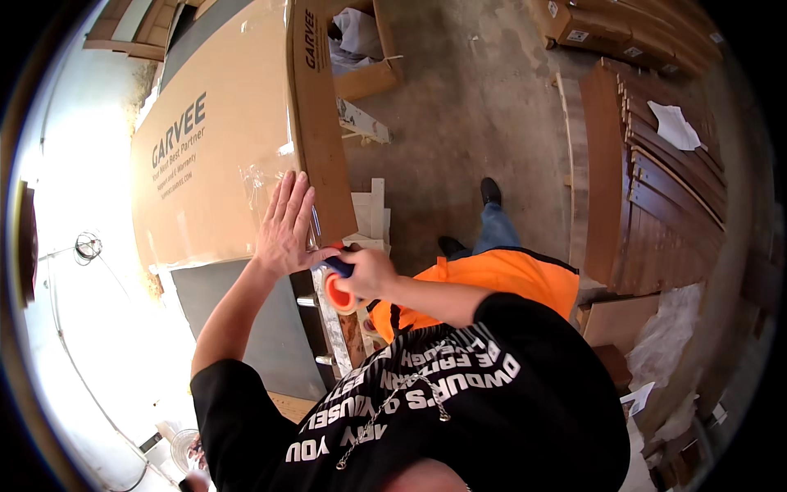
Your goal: The person places a white panel into a cardboard box, folds the box flaps over it, and seals the edges using a tape dispenser. The person repeats these actions for a second package on a conveyor belt.
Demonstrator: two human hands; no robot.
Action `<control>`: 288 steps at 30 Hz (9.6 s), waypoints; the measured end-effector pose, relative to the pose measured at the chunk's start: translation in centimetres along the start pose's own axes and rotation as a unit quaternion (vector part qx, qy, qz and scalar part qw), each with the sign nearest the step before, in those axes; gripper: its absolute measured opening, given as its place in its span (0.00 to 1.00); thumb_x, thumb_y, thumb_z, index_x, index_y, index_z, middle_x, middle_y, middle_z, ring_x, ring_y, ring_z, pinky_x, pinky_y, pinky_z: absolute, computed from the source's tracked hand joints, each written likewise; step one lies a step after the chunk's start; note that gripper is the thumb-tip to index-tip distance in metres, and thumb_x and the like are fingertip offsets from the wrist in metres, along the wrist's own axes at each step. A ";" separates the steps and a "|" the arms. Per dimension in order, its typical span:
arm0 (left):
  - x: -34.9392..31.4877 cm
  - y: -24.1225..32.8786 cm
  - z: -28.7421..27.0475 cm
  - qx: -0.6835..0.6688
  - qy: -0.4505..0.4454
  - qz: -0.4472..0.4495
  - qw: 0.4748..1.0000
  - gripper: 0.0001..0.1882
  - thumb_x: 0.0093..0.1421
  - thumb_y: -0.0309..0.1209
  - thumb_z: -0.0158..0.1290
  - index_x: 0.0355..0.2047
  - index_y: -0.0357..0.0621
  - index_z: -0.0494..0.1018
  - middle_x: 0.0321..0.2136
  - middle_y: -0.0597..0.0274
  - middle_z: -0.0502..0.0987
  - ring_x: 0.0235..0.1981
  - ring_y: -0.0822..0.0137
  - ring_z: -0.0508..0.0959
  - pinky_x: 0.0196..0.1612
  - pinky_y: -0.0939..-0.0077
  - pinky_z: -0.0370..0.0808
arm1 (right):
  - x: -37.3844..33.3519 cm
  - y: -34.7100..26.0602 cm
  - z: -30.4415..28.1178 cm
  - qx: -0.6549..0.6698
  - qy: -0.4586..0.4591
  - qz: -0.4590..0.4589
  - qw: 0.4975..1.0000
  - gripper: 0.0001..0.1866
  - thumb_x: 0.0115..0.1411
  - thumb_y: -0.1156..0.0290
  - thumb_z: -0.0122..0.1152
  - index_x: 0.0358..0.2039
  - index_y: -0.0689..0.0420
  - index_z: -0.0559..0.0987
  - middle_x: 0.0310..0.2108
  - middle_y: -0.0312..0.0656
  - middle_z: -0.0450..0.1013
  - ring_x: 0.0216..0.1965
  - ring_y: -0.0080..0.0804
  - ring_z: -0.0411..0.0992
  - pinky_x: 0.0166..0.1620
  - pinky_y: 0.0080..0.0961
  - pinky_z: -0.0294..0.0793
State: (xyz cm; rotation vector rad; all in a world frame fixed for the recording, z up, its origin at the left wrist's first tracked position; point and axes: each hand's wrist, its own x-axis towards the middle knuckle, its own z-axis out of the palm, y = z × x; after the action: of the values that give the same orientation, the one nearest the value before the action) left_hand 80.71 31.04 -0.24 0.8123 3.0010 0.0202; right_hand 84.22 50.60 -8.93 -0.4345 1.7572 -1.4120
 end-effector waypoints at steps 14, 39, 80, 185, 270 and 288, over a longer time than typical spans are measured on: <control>3.0 -0.7 -3.7 -0.120 -0.210 0.032 0.970 0.47 0.50 0.63 0.56 0.64 0.48 0.63 0.69 0.60 0.53 0.71 0.49 0.46 0.72 0.51 0.42 | 1.9 -0.6 -29.4 -0.039 -0.026 -0.185 0.982 0.28 0.40 0.76 0.67 0.47 0.61 0.80 0.50 0.44 0.75 0.49 0.33 0.75 0.53 0.25 0.71; 35.7 -26.1 -0.5 -0.065 0.039 -0.488 0.870 0.60 0.53 0.69 0.50 0.69 0.35 0.41 0.70 0.39 0.43 0.70 0.38 0.40 0.70 0.48 0.38 | 63.5 -20.4 -35.1 -0.005 -0.524 -0.030 0.851 0.30 0.40 0.73 0.66 0.50 0.59 0.81 0.29 0.39 0.80 0.28 0.20 0.74 0.32 0.21 0.75; 0.7 15.7 6.0 -0.269 0.573 -0.773 0.045 0.34 0.65 0.52 0.50 0.57 0.31 0.68 0.51 0.54 0.75 0.49 0.62 0.76 0.53 0.68 0.71 | 39.6 -15.2 -28.0 0.234 -0.139 -0.173 0.947 0.43 0.39 0.67 0.55 0.61 0.63 0.62 0.56 0.43 0.60 0.59 0.34 0.59 0.65 0.31 0.54; -25.5 -1.8 6.9 -0.072 0.244 -0.942 0.220 0.44 0.53 0.65 0.53 0.49 0.29 0.70 0.45 0.33 0.75 0.48 0.39 0.73 0.52 0.52 0.68 | 47.5 -20.5 -15.6 -0.242 -0.004 -0.353 0.904 0.28 0.59 0.56 0.61 0.55 0.60 0.74 0.66 0.64 0.53 0.65 0.53 0.58 0.62 0.38 0.64; 37.9 -13.1 1.3 0.006 0.073 -0.687 0.723 0.49 0.40 0.42 0.66 0.64 0.45 0.61 0.65 0.48 0.61 0.63 0.39 0.63 0.67 0.51 0.59 | 38.5 -35.0 -43.4 -0.688 -0.264 -0.285 0.613 0.22 0.45 0.59 0.59 0.38 0.59 0.83 0.38 0.53 0.79 0.41 0.48 0.79 0.47 0.36 0.78; 37.2 -13.3 0.4 0.037 0.023 -0.659 0.751 0.50 0.41 0.45 0.63 0.64 0.39 0.60 0.64 0.42 0.60 0.63 0.35 0.62 0.65 0.47 0.61 | 32.0 -2.4 -51.2 -0.656 -0.282 -0.026 0.699 0.27 0.49 0.52 0.60 0.49 0.49 0.78 0.58 0.60 0.62 0.51 0.57 0.72 0.52 0.45 0.74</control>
State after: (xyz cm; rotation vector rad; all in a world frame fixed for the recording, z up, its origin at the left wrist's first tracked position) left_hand 41.88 38.36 -1.97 -1.3935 2.8467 -0.1129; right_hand 25.18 60.22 -17.08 -1.4635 1.9016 0.2675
